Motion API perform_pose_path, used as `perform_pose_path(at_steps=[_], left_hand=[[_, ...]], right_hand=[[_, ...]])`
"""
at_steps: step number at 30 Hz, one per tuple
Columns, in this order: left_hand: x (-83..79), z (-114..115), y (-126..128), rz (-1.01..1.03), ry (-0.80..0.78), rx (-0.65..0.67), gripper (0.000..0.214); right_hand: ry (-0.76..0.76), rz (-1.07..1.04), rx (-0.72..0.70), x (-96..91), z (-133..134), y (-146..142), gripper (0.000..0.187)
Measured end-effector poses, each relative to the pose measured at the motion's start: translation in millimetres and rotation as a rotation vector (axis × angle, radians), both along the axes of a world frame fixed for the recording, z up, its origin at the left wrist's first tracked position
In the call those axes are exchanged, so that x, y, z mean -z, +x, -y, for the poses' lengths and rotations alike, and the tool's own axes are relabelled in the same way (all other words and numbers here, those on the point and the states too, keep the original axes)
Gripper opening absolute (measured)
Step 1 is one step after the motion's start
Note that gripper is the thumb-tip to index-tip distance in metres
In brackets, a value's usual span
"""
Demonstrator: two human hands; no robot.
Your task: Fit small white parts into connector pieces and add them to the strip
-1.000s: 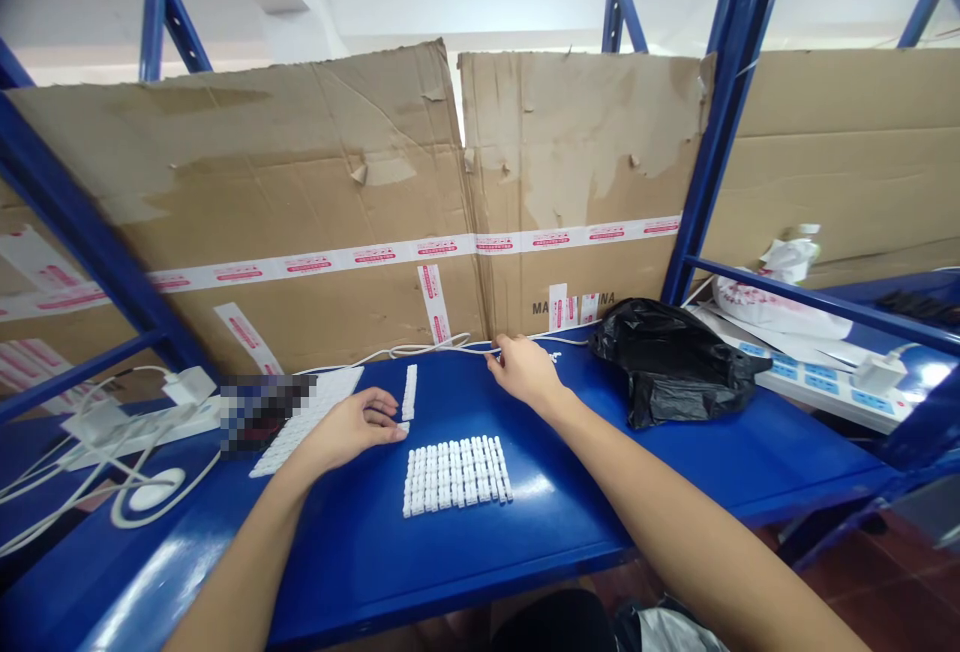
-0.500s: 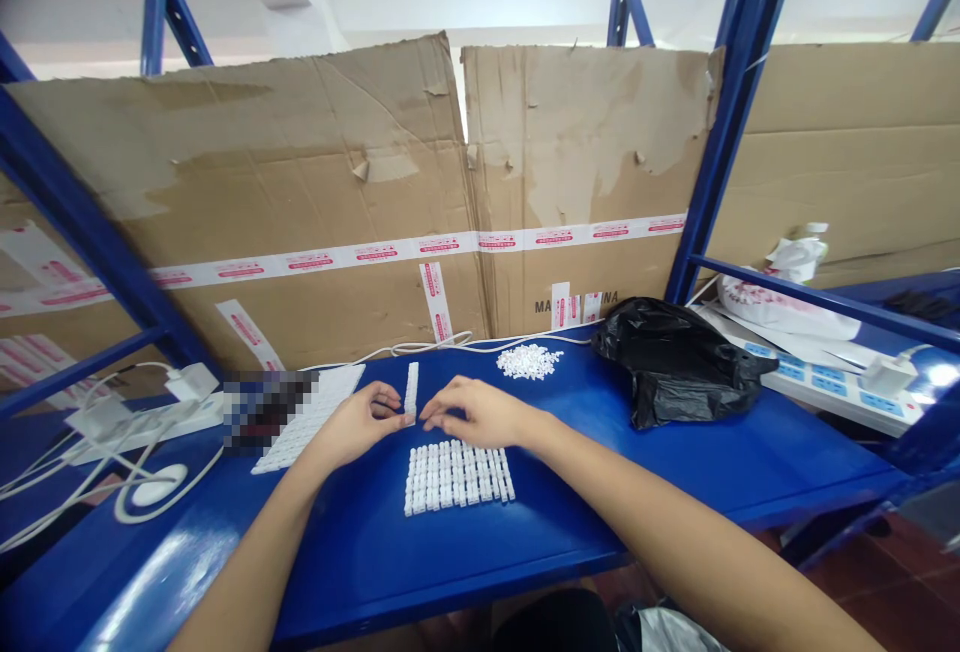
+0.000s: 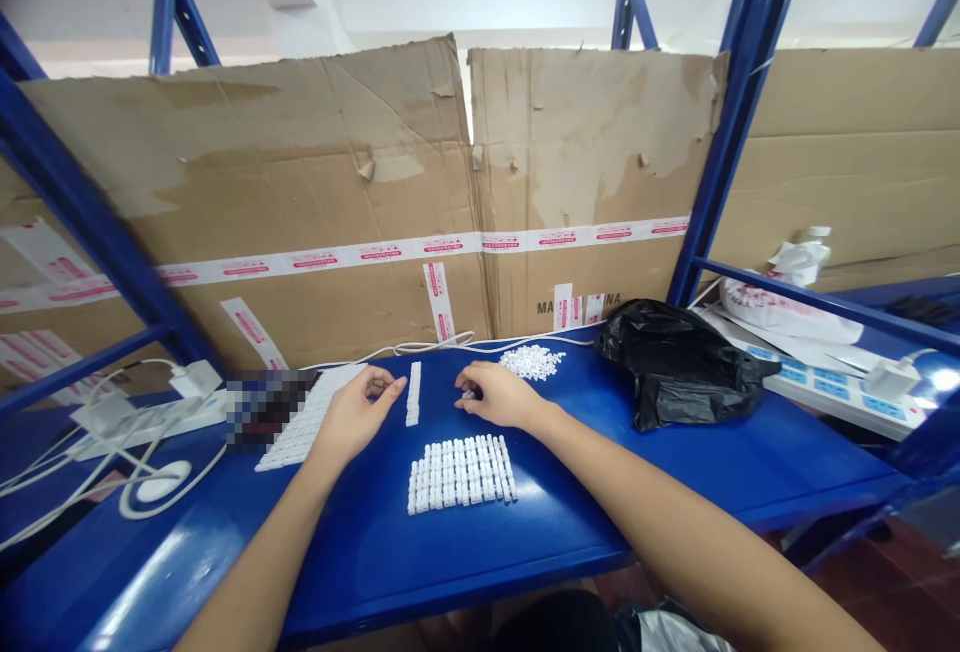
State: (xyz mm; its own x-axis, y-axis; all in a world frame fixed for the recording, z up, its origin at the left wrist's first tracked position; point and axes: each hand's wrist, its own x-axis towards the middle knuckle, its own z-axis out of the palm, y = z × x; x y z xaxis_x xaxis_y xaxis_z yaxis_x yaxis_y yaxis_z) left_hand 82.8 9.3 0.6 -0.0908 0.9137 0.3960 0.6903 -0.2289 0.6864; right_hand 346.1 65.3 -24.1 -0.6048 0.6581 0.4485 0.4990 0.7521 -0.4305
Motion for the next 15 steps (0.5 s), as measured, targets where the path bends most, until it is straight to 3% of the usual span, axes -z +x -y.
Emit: perform_pose_path(at_steps=[4,10,15], left_hand=[[3.9,0,10,0.126,-0.055,0.146,0.031],[7.7,3,26,0.599,-0.261,0.402,0.054],[4.7,8,39,0.855,-0.364,0.455,0.050]], right_hand=[[-0.010,-0.027,-0.010,1.3,-1,-2,0.021],[-0.107,-0.406,-0.095,-12.7,17,-18,0.022],[-0.111,-0.469,-0.155,-18.2,25,-23,0.023]])
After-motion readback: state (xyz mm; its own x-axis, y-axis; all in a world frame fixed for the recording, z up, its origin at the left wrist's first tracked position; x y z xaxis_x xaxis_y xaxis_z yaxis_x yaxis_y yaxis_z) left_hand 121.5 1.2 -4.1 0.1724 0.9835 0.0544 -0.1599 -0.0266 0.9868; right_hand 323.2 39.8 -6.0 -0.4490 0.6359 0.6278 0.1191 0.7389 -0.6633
